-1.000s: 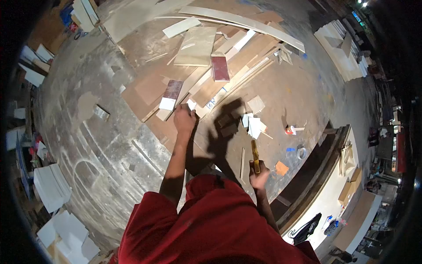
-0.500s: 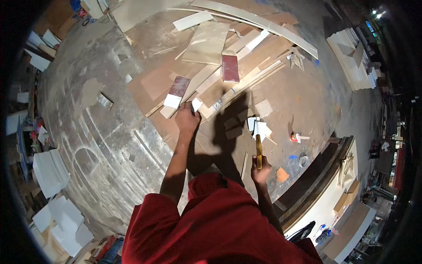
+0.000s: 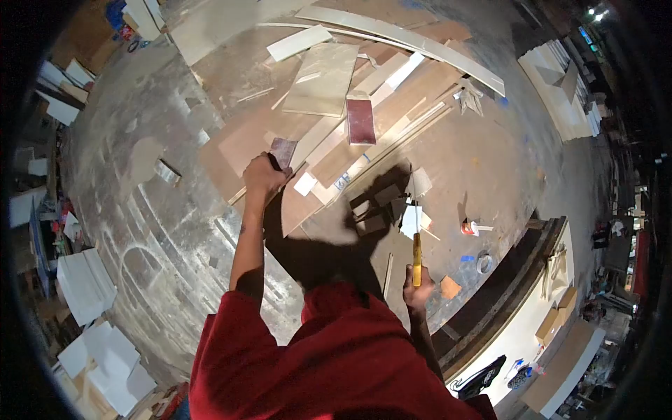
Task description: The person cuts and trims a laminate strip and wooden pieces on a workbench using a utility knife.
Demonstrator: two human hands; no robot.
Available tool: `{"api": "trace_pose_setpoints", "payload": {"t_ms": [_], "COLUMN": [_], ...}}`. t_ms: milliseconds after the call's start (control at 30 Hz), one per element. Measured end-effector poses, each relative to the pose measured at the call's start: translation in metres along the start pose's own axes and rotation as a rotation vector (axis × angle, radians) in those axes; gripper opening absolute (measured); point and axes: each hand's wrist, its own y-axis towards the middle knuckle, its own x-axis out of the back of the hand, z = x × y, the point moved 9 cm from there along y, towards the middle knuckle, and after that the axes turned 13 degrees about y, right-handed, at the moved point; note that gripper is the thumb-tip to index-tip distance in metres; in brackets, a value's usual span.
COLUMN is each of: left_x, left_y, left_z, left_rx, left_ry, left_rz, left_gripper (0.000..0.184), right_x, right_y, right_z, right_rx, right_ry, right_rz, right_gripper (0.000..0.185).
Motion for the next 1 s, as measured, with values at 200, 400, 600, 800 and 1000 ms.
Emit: {"api": "trace_pose_setpoints", "payload": {"t_ms": [200,400,600,800,1000], "left_x": [0.005,0.03,-0.015,0.036,0.019], "left_y": [0.018,0.068,0.155,0.152,0.159], "left_z": [0.014,0.005,0.002,-0.058,-0.113], "left_rx": [-0.096,-0.14,-0.253,-0.272,-0.073], "left_ry": [-0.173,-0.083,-0.183,-0.111,0.018], "left_rz": [-0.052,-0.184,-0.04,-0.104,0.053], "left_gripper": [0.073,0.081,0.091,0.13,0.139], "right_x": [0.014,0.015,0.006,0.007,0.003], "right_y": [0.006,0.012,0.014,0.023,0.024], "right_z": [0.014,-0.01,-0.014,-0.014,-0.011], "right_rx": [0.106,0.066,0.016,0.013,0.037], "right_ry": [-0.039,-0.133,0.137,-0.001,-0.13], "right_rz": [-0.045,-0.003,-0.034,-0.027,0.04], "right_gripper": [0.021,0.024,0.025,0.021,0.018]}}
